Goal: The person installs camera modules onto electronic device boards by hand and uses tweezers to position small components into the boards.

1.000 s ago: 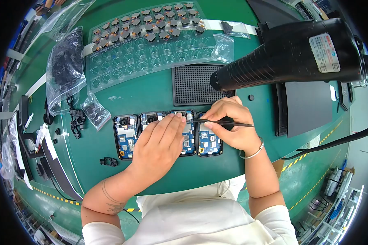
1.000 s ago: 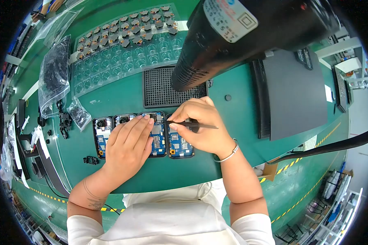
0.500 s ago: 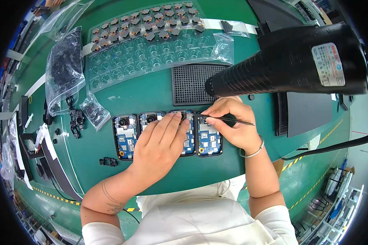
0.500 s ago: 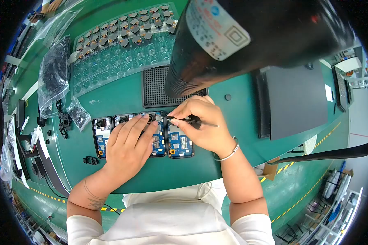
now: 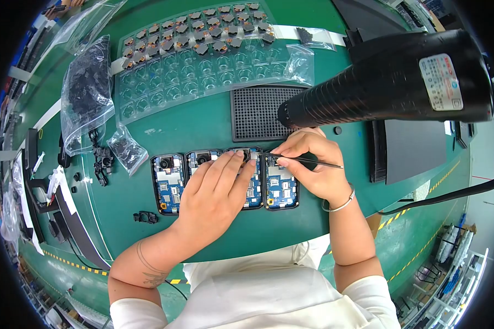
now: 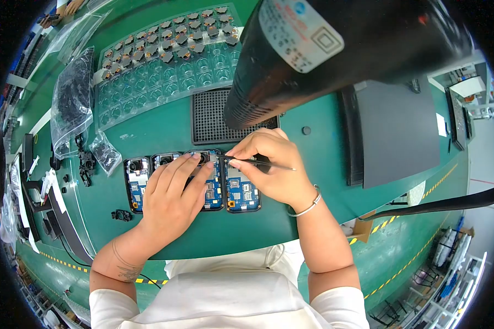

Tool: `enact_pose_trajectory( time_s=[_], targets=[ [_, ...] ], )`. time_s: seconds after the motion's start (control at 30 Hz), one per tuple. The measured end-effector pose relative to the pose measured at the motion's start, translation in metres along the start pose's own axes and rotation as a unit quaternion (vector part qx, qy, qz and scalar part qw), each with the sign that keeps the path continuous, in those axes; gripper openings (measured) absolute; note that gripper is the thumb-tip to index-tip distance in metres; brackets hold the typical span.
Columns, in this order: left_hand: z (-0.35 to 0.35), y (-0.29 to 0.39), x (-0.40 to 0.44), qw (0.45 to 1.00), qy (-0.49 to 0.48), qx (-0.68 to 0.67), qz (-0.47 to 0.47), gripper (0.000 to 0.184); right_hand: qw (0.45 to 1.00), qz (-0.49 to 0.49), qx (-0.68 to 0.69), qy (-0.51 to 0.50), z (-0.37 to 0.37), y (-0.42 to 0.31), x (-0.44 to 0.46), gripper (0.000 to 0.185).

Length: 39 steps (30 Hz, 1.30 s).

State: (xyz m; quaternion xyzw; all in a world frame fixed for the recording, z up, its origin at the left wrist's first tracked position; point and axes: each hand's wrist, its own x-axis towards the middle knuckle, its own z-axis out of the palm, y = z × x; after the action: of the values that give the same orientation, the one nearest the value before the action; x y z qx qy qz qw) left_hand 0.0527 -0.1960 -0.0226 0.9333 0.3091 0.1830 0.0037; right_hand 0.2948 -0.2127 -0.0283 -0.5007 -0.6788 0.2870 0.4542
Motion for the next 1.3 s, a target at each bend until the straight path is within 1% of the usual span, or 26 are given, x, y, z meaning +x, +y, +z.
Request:
enact_pose_trajectory(
  time_s=[0.2, 0.4, 0.67, 1.1, 1.2, 1.3],
  targets=[
    [0.0002, 0.0009, 0.0002, 1.000, 0.003, -0.010, -0.007, 0.044, 1.000, -0.001, 0.004, 0.005, 0.0003, -0.0013, 0.0005, 0.015],
    [0.0004, 0.0003, 0.0007, 1.000, -0.004, -0.023, -0.009, 0.042, 1.000, -0.010, -0.022, -0.007, -0.0005, -0.0010, 0.0008, 0.015],
    [-0.0001, -0.0004, 0.0008, 0.998, -0.004, -0.063, -0.020, 0.042, 1.000, 0.016, -0.025, 0.004, 0.0034, 0.0009, 0.0000, 0.014],
    [0.0035, -0.0011, 0.0000, 0.997, 0.012, -0.070, -0.022, 0.041, 0.999, 0.005, -0.047, 0.003, 0.0063, -0.0014, 0.0021, 0.014],
    [0.0023, -0.0016, 0.0003, 0.997, 0.010, -0.074, -0.022, 0.042, 0.999, 0.015, -0.034, 0.020, 0.0068, -0.0045, 0.0014, 0.015],
    [0.0010, -0.0014, 0.0014, 0.997, 0.008, -0.074, -0.021, 0.042, 0.999, 0.038, 0.013, 0.023, 0.0040, -0.0033, -0.0014, 0.017]
  ],
)
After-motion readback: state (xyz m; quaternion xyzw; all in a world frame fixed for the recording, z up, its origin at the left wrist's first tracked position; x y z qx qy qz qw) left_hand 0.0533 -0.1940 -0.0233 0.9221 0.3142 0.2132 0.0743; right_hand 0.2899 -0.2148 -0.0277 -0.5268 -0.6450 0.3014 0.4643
